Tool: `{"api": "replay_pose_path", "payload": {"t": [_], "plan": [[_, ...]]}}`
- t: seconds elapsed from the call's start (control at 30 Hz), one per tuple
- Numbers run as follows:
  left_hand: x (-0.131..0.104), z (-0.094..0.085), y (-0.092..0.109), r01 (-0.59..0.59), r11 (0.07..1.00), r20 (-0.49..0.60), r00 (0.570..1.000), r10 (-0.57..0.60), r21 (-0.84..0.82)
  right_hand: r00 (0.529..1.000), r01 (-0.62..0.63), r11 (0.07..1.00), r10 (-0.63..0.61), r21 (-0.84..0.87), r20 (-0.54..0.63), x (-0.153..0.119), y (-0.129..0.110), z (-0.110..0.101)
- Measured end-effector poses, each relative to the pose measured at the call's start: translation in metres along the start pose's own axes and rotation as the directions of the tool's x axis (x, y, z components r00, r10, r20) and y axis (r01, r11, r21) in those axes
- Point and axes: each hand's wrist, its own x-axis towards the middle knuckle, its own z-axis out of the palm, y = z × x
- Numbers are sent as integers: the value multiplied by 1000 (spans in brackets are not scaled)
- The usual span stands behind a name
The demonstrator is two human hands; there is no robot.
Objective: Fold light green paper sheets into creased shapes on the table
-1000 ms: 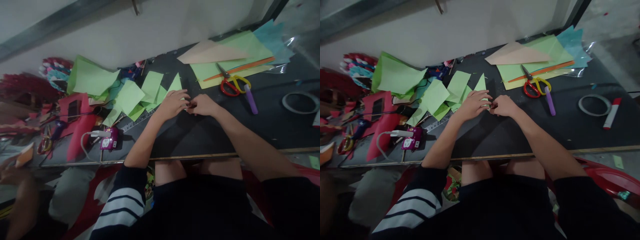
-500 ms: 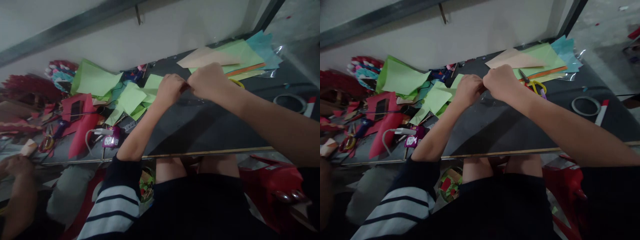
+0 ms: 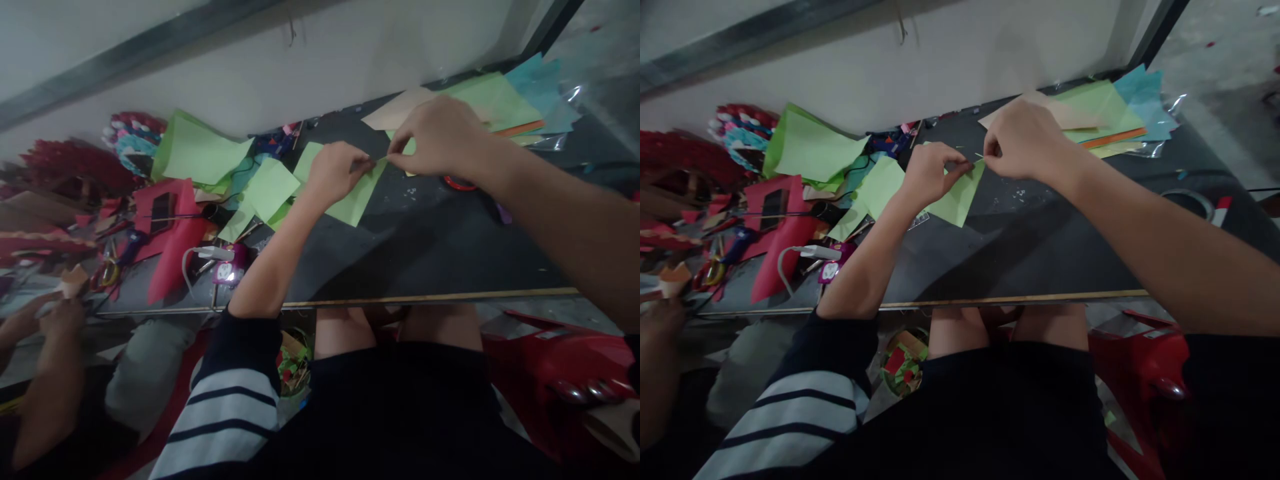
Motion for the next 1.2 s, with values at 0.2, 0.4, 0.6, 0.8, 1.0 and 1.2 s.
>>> {"api": "replay_pose_path", "payload": {"t": [0.2, 0.4, 0.6, 0.8, 1.0, 1.2], "plan": [[-15, -7, -18, 114, 993, 91, 989, -117, 33, 994, -99, 990, 94, -101, -48, 8, 38, -2], [-28, -6, -42, 151, 985, 22, 988, -150, -80, 969, 49, 989, -13, 139, -245, 20, 93, 20], [-39, -21, -49, 221, 967, -16, 974, -224, -129, 995, 1, 977, 20, 212, -94, 19, 114, 6], [-49, -30, -47, 220, 950, -47, 971, -236, -222, 997, 54, 976, -40, 212, -72, 18, 128, 8], [-49, -36, -19, 237, 904, 65, 971, -229, -357, 992, 18, 974, 9, 224, -122, 14, 84, 27], [-46, -50, 17, 196, 738, 175, 979, -107, -645, 951, 183, 775, -295, 604, 90, -2, -3, 19]]}}
